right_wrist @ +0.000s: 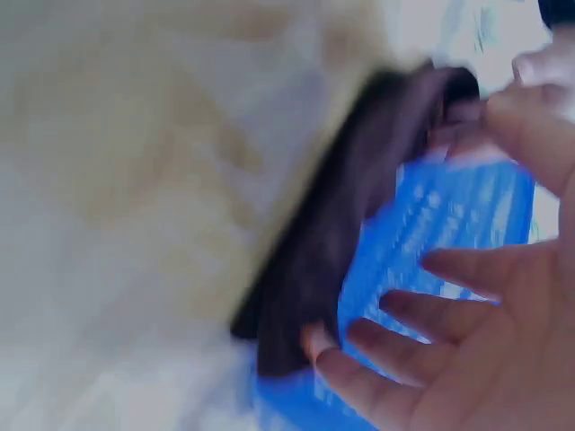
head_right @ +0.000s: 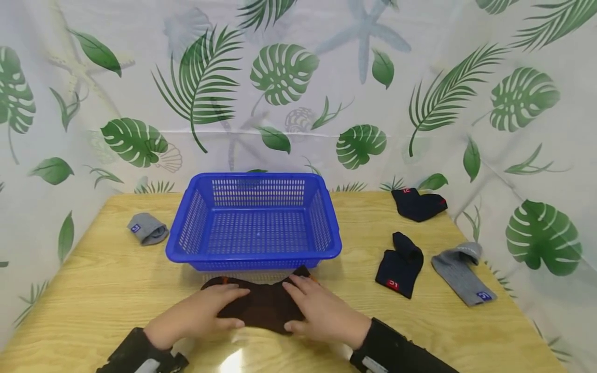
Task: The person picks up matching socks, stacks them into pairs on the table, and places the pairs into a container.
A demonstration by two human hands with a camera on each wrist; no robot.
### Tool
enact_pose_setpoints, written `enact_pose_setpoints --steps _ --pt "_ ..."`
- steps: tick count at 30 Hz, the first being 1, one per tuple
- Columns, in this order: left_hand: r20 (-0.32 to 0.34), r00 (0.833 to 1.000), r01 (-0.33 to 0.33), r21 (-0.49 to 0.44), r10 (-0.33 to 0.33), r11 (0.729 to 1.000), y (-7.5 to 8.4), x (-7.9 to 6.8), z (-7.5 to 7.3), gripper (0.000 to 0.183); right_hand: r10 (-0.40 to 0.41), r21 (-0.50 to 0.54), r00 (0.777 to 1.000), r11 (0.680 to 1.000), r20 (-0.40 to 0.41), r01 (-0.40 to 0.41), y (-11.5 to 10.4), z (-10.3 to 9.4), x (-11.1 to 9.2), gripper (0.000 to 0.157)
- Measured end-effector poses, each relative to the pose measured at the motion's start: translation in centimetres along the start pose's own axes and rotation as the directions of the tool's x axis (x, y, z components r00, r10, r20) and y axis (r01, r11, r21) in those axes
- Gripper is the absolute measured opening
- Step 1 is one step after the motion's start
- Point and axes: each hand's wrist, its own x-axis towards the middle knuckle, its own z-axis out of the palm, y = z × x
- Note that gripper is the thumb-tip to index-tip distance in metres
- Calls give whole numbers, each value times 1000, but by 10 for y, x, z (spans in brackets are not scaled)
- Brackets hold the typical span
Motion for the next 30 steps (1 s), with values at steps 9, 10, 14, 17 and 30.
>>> enact_pose_setpoints --steps 9,10,14,17,30 --pt "-347 931 121 -6 -116 993 -35 -12 -10 33 238 130 932 969 -273 -209 32 -13 9 22" --pt "-357 923 152 -5 -144 988 -37 -11 -9 34 256 148 928 964 -270 -222 35 -12 10 22" --pt "-341 915 229 -3 -217 973 -42 -7 -6 33 266 151 933 960 -243 -235 45 -6 18 12" --pt "-320 915 258 -7 -246 966 -42 -4 -5 30 245 124 938 967 -247 -221 46 -3 22 8" --pt "-259 919 314 25 -297 949 -42 1 -3 29 294 162 939 950 -179 -267 49 4 32 18"
